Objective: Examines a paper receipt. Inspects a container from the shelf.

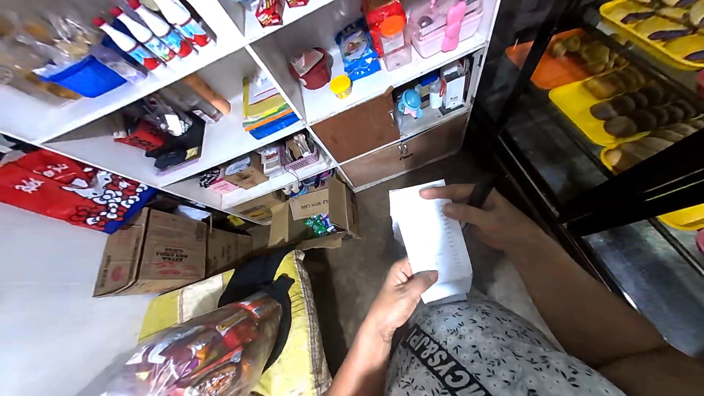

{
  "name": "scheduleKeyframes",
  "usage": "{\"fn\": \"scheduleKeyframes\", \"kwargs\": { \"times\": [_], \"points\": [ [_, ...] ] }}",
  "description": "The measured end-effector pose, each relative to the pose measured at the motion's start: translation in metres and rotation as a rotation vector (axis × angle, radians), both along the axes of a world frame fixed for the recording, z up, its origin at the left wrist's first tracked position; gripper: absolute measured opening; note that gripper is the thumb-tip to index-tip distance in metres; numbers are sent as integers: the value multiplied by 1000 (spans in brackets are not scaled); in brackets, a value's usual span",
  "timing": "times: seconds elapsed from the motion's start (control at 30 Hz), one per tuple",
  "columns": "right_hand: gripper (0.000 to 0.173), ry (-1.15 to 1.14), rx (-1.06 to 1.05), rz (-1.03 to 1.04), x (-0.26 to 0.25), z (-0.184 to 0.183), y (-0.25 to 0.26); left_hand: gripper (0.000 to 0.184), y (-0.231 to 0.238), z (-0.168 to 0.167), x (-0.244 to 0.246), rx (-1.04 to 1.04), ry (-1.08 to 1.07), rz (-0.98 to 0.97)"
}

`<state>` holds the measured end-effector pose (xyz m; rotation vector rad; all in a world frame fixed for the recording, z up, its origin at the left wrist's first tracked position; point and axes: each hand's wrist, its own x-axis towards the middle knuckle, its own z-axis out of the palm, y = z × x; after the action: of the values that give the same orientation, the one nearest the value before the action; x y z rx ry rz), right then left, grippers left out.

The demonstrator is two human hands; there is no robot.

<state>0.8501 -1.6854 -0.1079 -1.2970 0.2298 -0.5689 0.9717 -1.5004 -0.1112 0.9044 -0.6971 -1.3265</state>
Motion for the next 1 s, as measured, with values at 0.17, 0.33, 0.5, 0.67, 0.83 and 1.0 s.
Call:
{"fn": "scheduleKeyframes", "kwargs": {
  "times": [0.17,0.33,0.5,0.67,0.83,1.0],
  "points": [
    [32,-2,3,3,1,0,1,27,6,-4,-2,14,23,-8],
    [31,4,9,-8,0,2,2,26,13,-6,-4,42,41,2],
    [33,-2,-37,-28,2,1,0,23,18,-12,-4,40,64,-1],
    [33,-8,-36,-57,2,3,-2,25,23,-16,-4,12,68,-29],
    [34,-43,-15,-91,6,4,-10,27,29,-19,-3,9,59,-69],
    [34,-62,34,-108,12,3,-20,27,32,-19,-3,30,41,-73]
  ]
}}
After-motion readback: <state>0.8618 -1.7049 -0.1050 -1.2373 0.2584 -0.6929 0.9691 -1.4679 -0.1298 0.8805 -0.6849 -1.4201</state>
